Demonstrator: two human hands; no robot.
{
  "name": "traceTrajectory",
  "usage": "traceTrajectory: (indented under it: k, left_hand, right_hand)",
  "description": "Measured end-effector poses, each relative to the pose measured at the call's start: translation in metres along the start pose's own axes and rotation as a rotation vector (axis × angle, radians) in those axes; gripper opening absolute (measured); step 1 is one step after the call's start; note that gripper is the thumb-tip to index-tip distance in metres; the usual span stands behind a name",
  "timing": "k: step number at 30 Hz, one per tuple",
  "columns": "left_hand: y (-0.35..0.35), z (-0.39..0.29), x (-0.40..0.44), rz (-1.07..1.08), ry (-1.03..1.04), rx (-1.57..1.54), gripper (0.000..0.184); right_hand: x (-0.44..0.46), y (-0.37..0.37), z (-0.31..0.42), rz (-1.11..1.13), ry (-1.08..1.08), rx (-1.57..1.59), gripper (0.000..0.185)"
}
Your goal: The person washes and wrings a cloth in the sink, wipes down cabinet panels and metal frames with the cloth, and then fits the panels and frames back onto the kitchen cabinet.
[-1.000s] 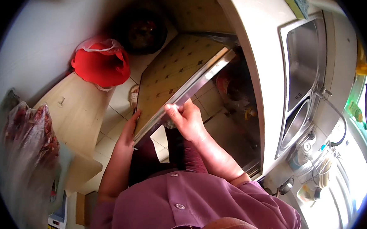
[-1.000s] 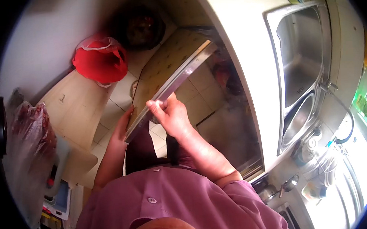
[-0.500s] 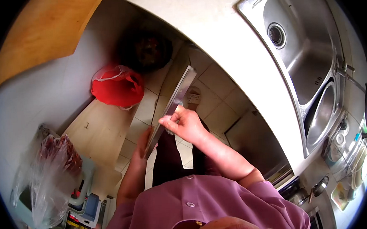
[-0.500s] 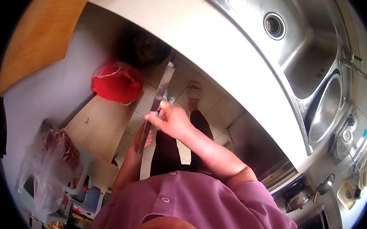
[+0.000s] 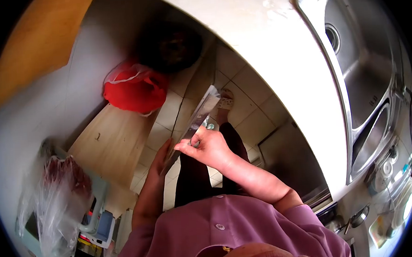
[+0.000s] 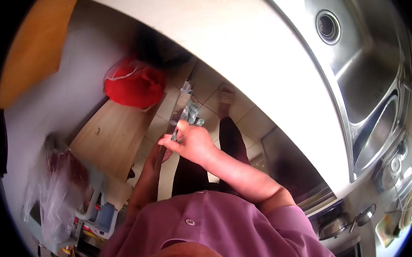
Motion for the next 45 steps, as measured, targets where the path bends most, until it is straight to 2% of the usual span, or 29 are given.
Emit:
traceTrajectory:
  k: [2, 6, 12, 16, 18, 20, 23, 26, 28, 31, 32, 33, 34, 35, 37, 39, 40, 42, 45]
  left_hand:
    - [-0.051, 0.03, 0.015, 0.063, -0.048, 0.003, 0.039]
    - [0.023, -0.027, -0.013, 0.275, 0.189, 0.209, 0.045]
    - [0.058, -0.052, -0.013, 0.267, 0.262, 0.197, 0.049]
    - [0.071, -0.062, -0.018, 0.219, 0.22, 0.168, 0.051]
    - [0.067, -0.059, -0.018, 0.181, 0.182, 0.142, 0.053]
    - [0.042, -0.048, -0.015, 0.147, 0.106, 0.12, 0.052]
    - [-0.022, -0.016, 0.004, 0.095, 0.157, 0.09, 0.042]
    - [-0.043, 0.0, 0.012, 0.027, 0.104, 0.004, 0.042]
    - [-0.007, -0.008, 0.001, 0.173, 0.044, -0.138, 0.042]
    - [0.04, -0.04, -0.02, 0.155, 0.089, -0.087, 0.043]
    - [0.035, -0.033, -0.019, 0.067, -0.014, -0.253, 0.045]
    - [0.039, -0.036, -0.022, 0.066, -0.008, -0.284, 0.045]
    - [0.044, -0.04, -0.026, 0.063, 0.001, -0.227, 0.045]
    - [0.05, -0.046, -0.031, 0.061, 0.009, -0.168, 0.045]
    - [0.049, -0.049, -0.033, 0.011, -0.003, -0.014, 0.044]
    - [0.035, -0.024, -0.028, 0.0, -0.159, -0.341, 0.043]
    - [0.045, -0.03, -0.03, 0.008, -0.159, -0.357, 0.043]
    - [0.053, -0.038, -0.041, -0.118, -0.205, -0.356, 0.039]
    - [0.06, -0.035, -0.041, -0.126, -0.22, -0.395, 0.041]
  right_hand:
    - [0.002, 0.004, -0.002, -0.001, -0.006, -0.107, 0.039]
    - [0.004, 0.008, 0.006, -0.031, -0.057, -0.092, 0.042]
    - [0.004, 0.014, 0.004, -0.065, -0.095, -0.097, 0.047]
    - [0.004, 0.021, -0.002, -0.027, -0.09, -0.051, 0.049]
    - [0.003, 0.02, -0.003, -0.05, -0.086, -0.139, 0.05]
    - [0.004, 0.023, -0.006, -0.02, -0.068, -0.15, 0.051]
    - [0.005, 0.027, -0.013, 0.012, -0.036, -0.159, 0.053]
    - [0.003, 0.022, -0.005, -0.009, -0.053, -0.137, 0.047]
    - [0.001, 0.021, -0.003, -0.021, -0.084, -0.133, 0.043]
    - [0.004, 0.028, -0.015, 0.049, -0.049, -0.255, 0.034]
    - [0.002, 0.025, -0.012, 0.006, -0.091, -0.185, 0.029]
    - [0.001, 0.021, -0.01, -0.037, -0.133, -0.113, 0.025]
    - [0.001, 0.018, -0.005, -0.007, -0.08, -0.07, 0.02]
    - [0.002, 0.017, -0.003, 0.008, -0.074, -0.092, 0.02]
    - [0.002, 0.015, 0.001, 0.027, -0.106, -0.048, 0.033]
    - [0.003, 0.012, 0.001, 0.031, -0.09, -0.037, 0.025]
    - [0.003, 0.008, 0.006, 0.009, -0.114, 0.001, 0.025]
    - [0.002, 0.0, 0.015, -0.015, -0.124, 0.045, 0.023]
    - [0.002, -0.009, 0.014, -0.057, -0.098, 0.126, 0.019]
Point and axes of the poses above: each hand's wrist, its own x-axis towards the middle knuckle, its own y-axis out of the palm, z = x × y, the point moved 8 cm from there along x, towards the middle knuckle, and after that the axes turned 6 degrees about y, right-handed, at the moved point
